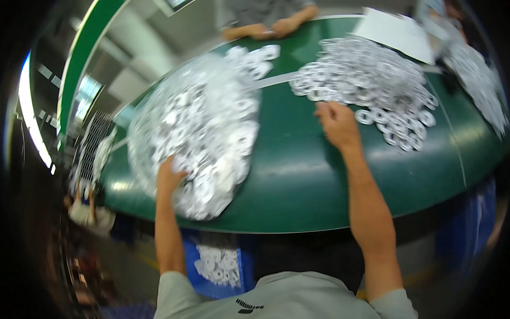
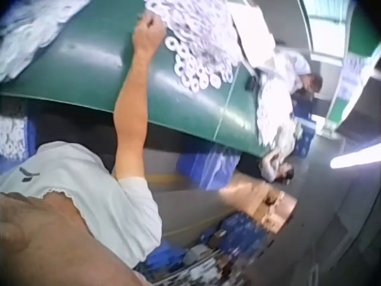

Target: Assembling small circular components using a handheld tool on a factory production table.

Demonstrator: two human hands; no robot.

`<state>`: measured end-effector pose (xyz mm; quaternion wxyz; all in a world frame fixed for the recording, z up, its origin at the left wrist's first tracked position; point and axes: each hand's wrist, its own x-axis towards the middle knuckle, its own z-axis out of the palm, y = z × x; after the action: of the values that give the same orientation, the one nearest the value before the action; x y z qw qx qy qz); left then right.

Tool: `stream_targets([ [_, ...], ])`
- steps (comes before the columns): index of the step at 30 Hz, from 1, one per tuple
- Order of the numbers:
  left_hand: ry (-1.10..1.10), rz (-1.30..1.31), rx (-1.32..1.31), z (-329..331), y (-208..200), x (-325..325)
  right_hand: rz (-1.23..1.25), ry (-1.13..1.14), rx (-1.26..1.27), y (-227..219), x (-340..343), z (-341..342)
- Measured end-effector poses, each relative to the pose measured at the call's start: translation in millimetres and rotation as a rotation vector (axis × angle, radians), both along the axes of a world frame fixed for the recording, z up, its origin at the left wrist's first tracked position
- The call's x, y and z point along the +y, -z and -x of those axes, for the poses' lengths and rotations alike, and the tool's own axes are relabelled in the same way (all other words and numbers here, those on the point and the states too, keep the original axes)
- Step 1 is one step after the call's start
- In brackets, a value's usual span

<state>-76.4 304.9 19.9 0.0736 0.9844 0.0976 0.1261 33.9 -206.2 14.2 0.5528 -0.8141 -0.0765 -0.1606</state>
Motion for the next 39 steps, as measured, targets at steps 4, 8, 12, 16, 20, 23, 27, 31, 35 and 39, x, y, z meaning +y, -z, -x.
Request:
stream_targets([
  [4, 0.059, 0.048, -0.095, 14, -29, -6, -0.034, 0.054, 0.006, -1, 3, 0],
  [8, -0.037, 0.453, -0.236, 8, -60, -38, -0.107, 0.030, 0.145, -16, 2, 5],
  [12, 0.265, 1.190, -0.505, 0, -95, -188, 0.030, 0.215, -0.075, -19, -23, -2],
  [16, 0.495, 1.490, -0.182, -44, -41, -256, 0.166, 0.824, -0.429, -46, -102, -23],
  [20, 0.508, 1.816, -0.039, -72, -5, -318, 0.338, 1.053, -0.009, -41, -197, -55],
  [23, 0.485, 1.812, -0.022, -80, 30, -318, 0.250, 0.856, 0.147, -20, -185, -73],
  [27, 0.433, 1.808, 0.030, -73, 36, -315, 0.370, 0.786, 0.079, -12, -138, -78],
  [31, 0.447, 1.823, 0.042, -68, 20, -325, 0.396, 0.831, 0.055, -16, -121, -70],
  [35, 0.477, 1.803, 0.027, -73, 27, -319, 0.337, 0.889, -0.016, -28, -163, -46],
  [39, 0.485, 1.695, 0.059, -76, 32, -314, 0.509, 1.076, 0.269, 3, -245, -26],
])
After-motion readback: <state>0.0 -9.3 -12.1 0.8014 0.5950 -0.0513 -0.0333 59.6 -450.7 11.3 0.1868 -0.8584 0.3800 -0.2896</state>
